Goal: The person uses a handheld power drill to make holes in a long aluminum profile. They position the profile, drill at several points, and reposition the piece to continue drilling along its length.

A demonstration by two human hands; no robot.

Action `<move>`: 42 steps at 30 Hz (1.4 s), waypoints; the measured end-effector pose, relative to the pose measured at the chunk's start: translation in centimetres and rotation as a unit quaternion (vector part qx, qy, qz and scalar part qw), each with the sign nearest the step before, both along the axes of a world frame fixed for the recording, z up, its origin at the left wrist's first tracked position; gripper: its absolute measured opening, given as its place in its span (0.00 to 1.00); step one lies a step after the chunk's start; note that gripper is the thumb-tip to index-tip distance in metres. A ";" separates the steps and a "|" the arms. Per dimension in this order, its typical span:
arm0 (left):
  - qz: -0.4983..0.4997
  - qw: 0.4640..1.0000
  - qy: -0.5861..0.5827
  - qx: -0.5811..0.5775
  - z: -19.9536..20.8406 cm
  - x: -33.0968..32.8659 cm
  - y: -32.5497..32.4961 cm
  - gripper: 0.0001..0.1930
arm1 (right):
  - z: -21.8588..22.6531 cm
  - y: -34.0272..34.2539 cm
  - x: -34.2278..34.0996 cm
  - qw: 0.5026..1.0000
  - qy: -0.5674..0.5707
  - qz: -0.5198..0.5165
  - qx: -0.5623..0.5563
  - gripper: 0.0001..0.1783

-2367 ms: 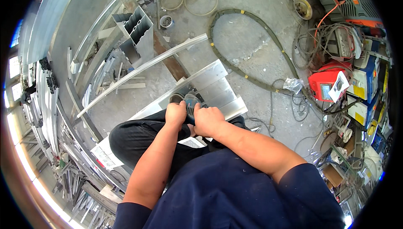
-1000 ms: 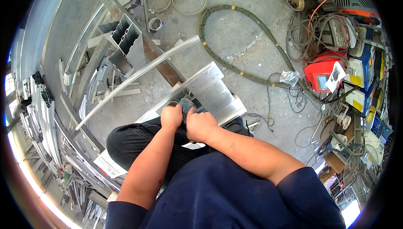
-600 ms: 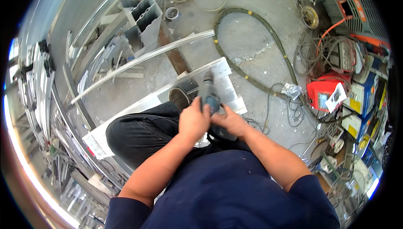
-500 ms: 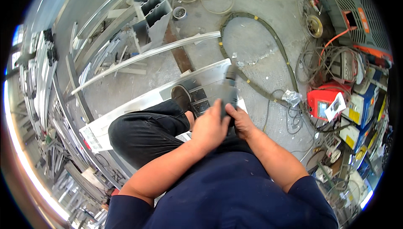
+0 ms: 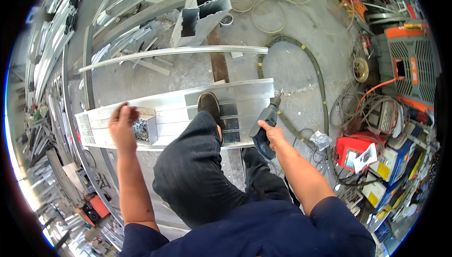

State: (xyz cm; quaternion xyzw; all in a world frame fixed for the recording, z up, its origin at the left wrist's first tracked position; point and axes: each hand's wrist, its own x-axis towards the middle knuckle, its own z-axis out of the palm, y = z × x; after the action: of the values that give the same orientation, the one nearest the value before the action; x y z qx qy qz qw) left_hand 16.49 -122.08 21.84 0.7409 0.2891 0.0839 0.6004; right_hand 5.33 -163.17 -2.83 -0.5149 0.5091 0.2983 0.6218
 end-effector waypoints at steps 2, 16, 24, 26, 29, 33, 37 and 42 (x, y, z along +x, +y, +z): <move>0.014 0.996 0.086 -0.033 -6.7 -2.4 2.1 0.12 | 0.5 1.6 0.1 0.996 0.009 0.059 -0.060 0.40; 0.012 0.975 0.219 -0.041 -26.8 -8.1 -1.0 0.17 | -2.4 5.1 2.1 0.963 0.043 0.147 -0.220 0.43; 0.001 0.972 0.234 -0.024 -27.2 -8.5 -0.4 0.17 | -3.8 6.1 2.0 0.957 0.042 0.153 -0.244 0.42; 0.010 0.970 0.241 -0.028 -27.5 -8.7 0.3 0.17 | -3.6 6.4 2.1 0.952 0.052 0.164 -0.253 0.41; -0.004 0.968 0.253 0.005 -28.0 -8.2 0.9 0.18 | -3.8 6.4 2.0 0.949 0.042 0.177 -0.257 0.41; -0.063 0.960 0.260 0.079 -29.3 -7.2 2.6 0.19 | -3.7 4.7 2.0 0.925 0.052 0.313 -0.209 0.40; -0.146 0.946 0.250 0.149 -29.4 -4.5 3.8 0.23 | 1.2 2.8 4.7 0.770 0.019 0.602 -0.209 0.30; -0.204 0.930 0.288 0.104 -29.2 -1.6 3.4 0.27 | -1.9 3.3 8.7 0.851 -0.163 0.463 -0.185 0.19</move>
State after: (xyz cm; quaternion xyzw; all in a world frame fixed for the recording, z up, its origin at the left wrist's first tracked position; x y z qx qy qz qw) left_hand 14.88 -118.66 -7.38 0.8343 0.2818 -0.2281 0.4154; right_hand 13.99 -159.83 -4.76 -0.8379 0.1490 0.3637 0.3787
